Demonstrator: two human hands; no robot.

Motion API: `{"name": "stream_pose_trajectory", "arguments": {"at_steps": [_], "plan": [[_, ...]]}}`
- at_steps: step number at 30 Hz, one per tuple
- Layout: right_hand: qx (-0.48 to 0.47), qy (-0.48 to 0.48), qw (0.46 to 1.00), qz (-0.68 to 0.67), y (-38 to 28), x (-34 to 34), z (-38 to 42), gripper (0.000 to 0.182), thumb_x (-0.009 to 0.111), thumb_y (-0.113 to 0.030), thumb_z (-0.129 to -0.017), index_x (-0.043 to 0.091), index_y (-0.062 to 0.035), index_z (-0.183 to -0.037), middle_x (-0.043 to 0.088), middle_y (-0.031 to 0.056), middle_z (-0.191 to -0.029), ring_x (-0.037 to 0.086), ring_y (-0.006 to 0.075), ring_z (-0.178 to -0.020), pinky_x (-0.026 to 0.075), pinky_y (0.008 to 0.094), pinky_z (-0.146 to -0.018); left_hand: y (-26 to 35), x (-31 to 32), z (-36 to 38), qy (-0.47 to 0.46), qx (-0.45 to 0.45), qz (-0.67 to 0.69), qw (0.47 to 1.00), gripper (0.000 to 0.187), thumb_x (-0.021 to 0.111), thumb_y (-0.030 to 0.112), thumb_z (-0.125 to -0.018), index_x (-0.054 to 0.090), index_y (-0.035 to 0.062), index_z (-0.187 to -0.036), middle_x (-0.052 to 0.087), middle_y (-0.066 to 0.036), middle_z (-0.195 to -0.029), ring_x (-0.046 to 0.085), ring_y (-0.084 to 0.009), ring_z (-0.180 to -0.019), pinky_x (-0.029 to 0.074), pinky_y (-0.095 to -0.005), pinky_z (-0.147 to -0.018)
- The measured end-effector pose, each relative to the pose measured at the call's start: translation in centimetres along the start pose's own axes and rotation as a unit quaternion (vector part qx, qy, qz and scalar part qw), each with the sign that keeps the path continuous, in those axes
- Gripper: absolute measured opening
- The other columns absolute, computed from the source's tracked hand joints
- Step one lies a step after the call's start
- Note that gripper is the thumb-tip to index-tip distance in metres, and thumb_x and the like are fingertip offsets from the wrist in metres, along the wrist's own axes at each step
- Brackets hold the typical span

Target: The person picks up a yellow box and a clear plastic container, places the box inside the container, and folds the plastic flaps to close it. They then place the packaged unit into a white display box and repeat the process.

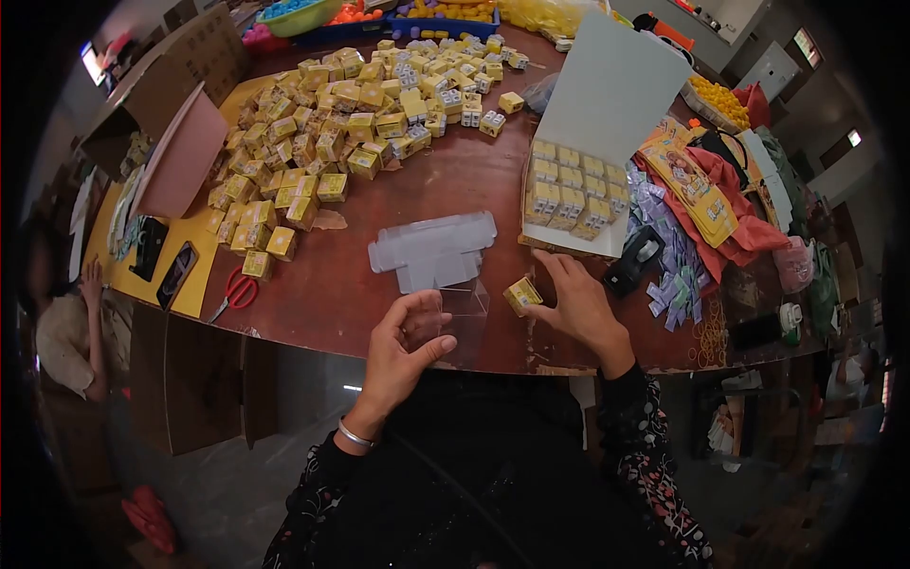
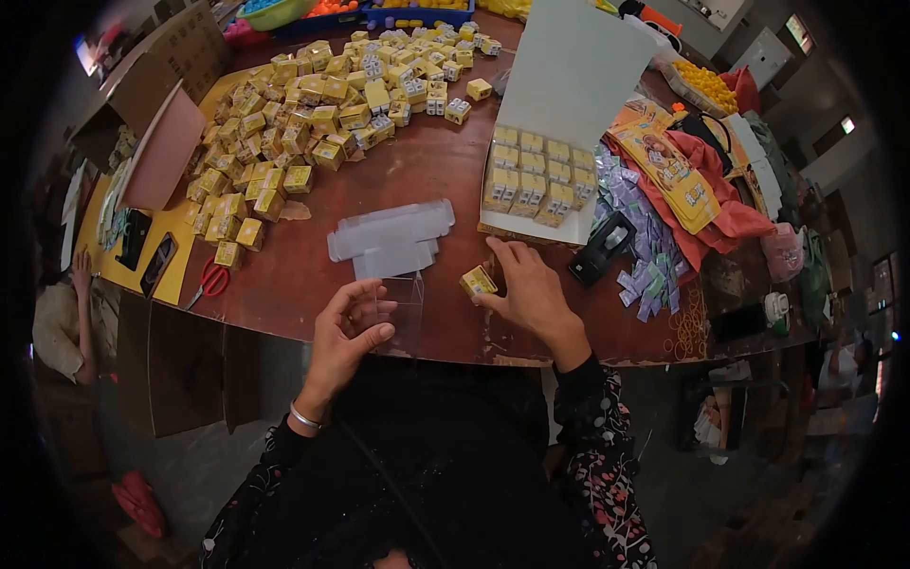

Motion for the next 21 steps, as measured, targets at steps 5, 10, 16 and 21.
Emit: {"name": "stream_pose_trajectory", "arguments": {"at_steps": [5, 10, 16, 21], "plan": [[0.034, 0.025, 0.999, -0.018, 0.2, 3.3, 1.2, 0.053, 0.083, -0.021, -0.080, 0.060, -0.0081, -0.126, 0.065, 0.0144, -0.114, 0.064, 0.0353, -0.108, 0.054, 0.0444, -0.092, -0.1, -0.1, -0.1, 0.008, 0.028, -0.014, 0.999, 0.064, 0.082, 0.002, -0.087, 0.051, 0.0008, -0.142, 0.060, -0.009, -0.137, 0.061, -0.0218, -0.126, 0.051, -0.0360, -0.108], [0.010, 0.069, 0.991, -0.116, -0.4, 1.3, 1.1, 0.047, 0.079, -0.010, -0.080, 0.063, -0.0052, -0.124, 0.067, 0.0140, -0.114, 0.065, 0.0353, -0.106, 0.056, 0.0429, -0.089, -0.1, -0.4, 0.0, 0.011, 0.029, -0.045, 0.999, 0.061, 0.083, 0.005, -0.086, 0.055, 0.0030, -0.140, 0.060, -0.008, -0.134, 0.060, -0.0221, -0.127, 0.051, -0.0370, -0.107], [-0.019, 0.037, 0.968, -0.248, -2.9, -1.6, 1.5, 0.051, 0.076, -0.006, -0.084, 0.064, -0.0043, -0.133, 0.066, 0.0122, -0.114, 0.067, 0.0251, -0.096, 0.057, 0.0330, -0.077, -1.6, -0.5, -0.2, 0.018, 0.031, -0.077, 0.996, 0.060, 0.083, 0.007, -0.085, 0.058, 0.0057, -0.140, 0.060, -0.008, -0.131, 0.062, -0.0224, -0.124, 0.052, -0.0378, -0.105], [0.030, -0.018, 0.949, -0.312, -0.1, 1.3, 1.8, 0.051, 0.074, -0.003, -0.088, 0.061, -0.0035, -0.138, 0.065, 0.0070, -0.109, 0.063, 0.0132, -0.097, 0.057, 0.0280, -0.077, -1.7, -0.4, 0.0, 0.014, 0.021, -0.087, 0.996, 0.061, 0.083, 0.007, -0.085, 0.057, 0.0051, -0.140, 0.059, -0.008, -0.131, 0.061, -0.0227, -0.124, 0.053, -0.0375, -0.104]]}}
Point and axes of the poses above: each hand's wrist, its own z-axis away from the middle knuckle, its own x-axis out of the palm, y = z × x, the point moved 7 cm from there along -z, towards the middle knuckle
